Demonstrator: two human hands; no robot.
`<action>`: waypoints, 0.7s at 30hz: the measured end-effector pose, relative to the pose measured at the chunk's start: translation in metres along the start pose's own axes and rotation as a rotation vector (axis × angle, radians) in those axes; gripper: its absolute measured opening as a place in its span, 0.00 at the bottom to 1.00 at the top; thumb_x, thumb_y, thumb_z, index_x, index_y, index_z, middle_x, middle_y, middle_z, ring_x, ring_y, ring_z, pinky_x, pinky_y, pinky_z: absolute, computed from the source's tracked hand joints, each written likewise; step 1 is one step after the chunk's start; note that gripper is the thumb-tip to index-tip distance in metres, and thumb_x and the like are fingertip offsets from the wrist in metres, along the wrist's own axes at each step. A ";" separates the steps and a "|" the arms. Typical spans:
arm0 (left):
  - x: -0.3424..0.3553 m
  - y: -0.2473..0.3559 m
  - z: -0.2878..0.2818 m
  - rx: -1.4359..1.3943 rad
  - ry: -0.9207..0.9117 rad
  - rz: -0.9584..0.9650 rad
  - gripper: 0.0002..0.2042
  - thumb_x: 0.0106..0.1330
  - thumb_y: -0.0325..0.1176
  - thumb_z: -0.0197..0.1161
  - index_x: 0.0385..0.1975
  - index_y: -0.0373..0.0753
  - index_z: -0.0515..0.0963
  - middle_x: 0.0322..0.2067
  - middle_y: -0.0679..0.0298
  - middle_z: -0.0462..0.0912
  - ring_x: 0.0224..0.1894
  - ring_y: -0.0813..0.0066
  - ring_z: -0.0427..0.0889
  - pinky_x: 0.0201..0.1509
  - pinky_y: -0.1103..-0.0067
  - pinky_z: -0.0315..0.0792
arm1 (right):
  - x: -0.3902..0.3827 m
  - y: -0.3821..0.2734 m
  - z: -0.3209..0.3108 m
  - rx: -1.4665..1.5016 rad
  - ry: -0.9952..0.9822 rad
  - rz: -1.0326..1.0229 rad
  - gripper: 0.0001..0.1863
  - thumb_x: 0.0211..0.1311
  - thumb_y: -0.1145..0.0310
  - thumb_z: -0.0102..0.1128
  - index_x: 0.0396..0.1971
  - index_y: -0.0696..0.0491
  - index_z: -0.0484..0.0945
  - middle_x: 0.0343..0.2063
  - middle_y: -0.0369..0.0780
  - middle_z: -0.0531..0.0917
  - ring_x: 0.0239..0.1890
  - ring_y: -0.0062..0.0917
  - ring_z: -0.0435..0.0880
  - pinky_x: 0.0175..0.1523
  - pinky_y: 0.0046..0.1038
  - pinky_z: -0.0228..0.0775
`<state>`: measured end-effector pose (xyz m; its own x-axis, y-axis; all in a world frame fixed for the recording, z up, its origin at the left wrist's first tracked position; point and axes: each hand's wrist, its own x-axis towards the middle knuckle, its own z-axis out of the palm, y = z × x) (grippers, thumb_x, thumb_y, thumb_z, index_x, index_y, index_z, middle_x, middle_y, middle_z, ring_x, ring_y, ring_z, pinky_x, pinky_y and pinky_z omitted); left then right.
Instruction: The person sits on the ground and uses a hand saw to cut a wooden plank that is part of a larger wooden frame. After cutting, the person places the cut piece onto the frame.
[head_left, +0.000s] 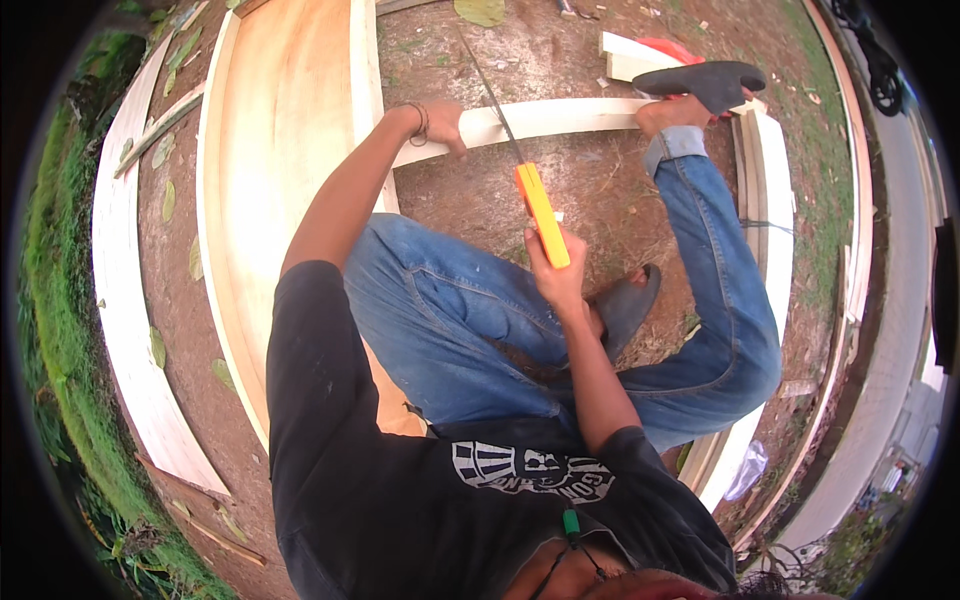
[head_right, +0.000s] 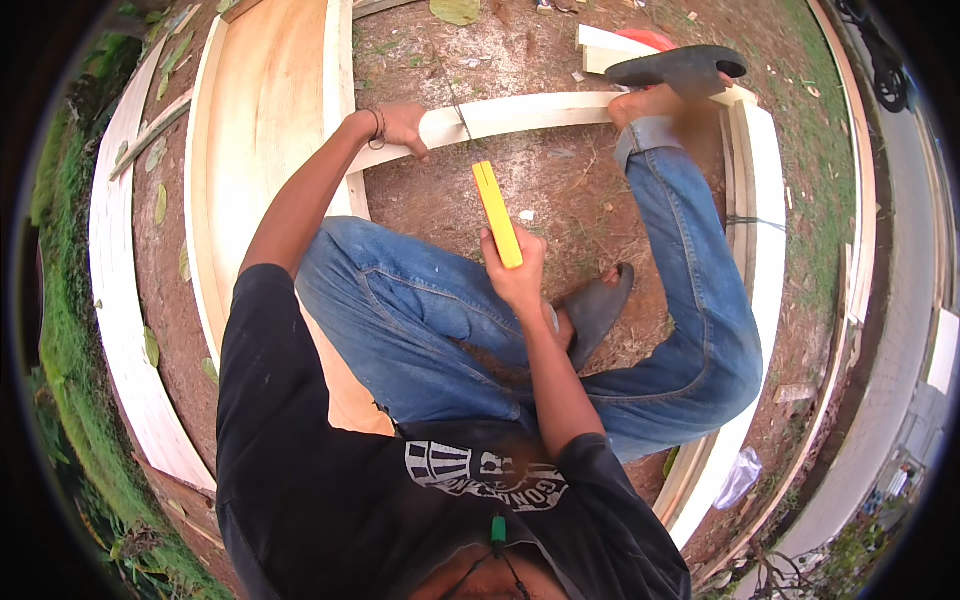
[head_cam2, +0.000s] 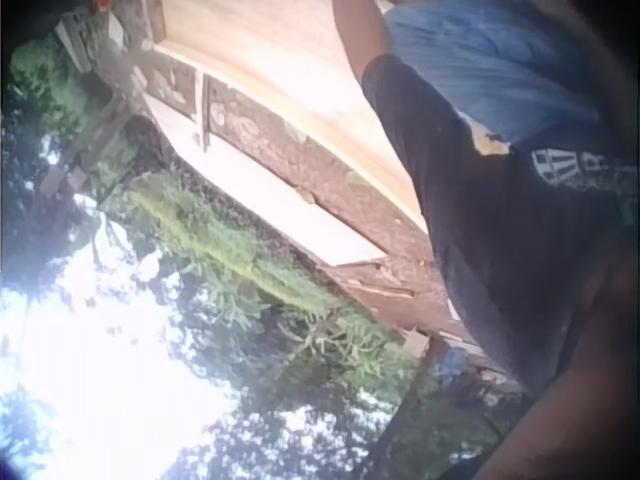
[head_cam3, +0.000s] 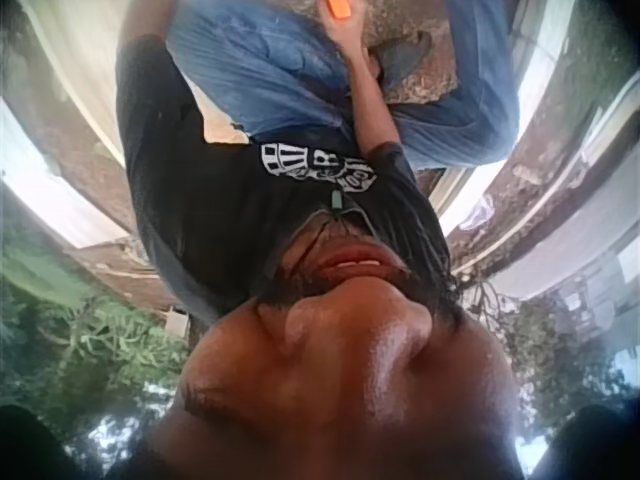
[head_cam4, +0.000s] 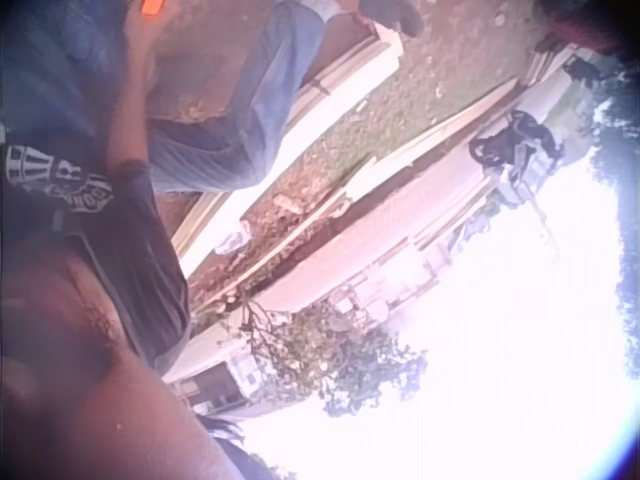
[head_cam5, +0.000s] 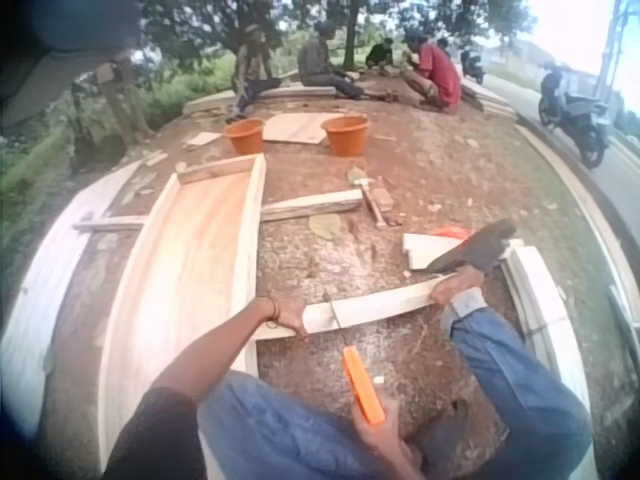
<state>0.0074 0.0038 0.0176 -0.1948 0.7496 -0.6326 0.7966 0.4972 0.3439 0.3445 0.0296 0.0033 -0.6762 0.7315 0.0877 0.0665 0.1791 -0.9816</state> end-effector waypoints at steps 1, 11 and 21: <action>0.002 -0.004 -0.006 -0.054 -0.058 -0.020 0.28 0.37 0.52 0.78 0.27 0.30 0.85 0.33 0.49 0.86 0.36 0.60 0.85 0.39 0.67 0.75 | 0.006 0.001 0.002 0.011 -0.039 0.020 0.10 0.62 0.72 0.66 0.23 0.60 0.79 0.13 0.34 0.72 0.17 0.14 0.69 0.23 0.27 0.61; 0.010 -0.027 -0.020 -0.221 -0.183 -0.055 0.24 0.42 0.50 0.76 0.32 0.36 0.86 0.32 0.56 0.87 0.34 0.62 0.85 0.38 0.70 0.76 | 0.040 -0.014 0.010 0.039 -0.123 0.175 0.12 0.62 0.71 0.65 0.21 0.59 0.77 0.13 0.31 0.73 0.18 0.13 0.68 0.24 0.26 0.60; -0.020 0.009 -0.009 0.169 0.372 -0.158 0.24 0.46 0.49 0.71 0.36 0.33 0.86 0.41 0.46 0.86 0.44 0.50 0.86 0.52 0.63 0.81 | 0.064 -0.033 0.008 0.185 -0.138 0.390 0.12 0.63 0.71 0.64 0.21 0.60 0.78 0.13 0.31 0.73 0.18 0.12 0.68 0.24 0.25 0.59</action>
<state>0.0137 -0.0030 0.0397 -0.4900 0.7918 -0.3646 0.8170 0.5630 0.1246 0.2937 0.0654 0.0396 -0.7193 0.6238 -0.3057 0.2116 -0.2224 -0.9517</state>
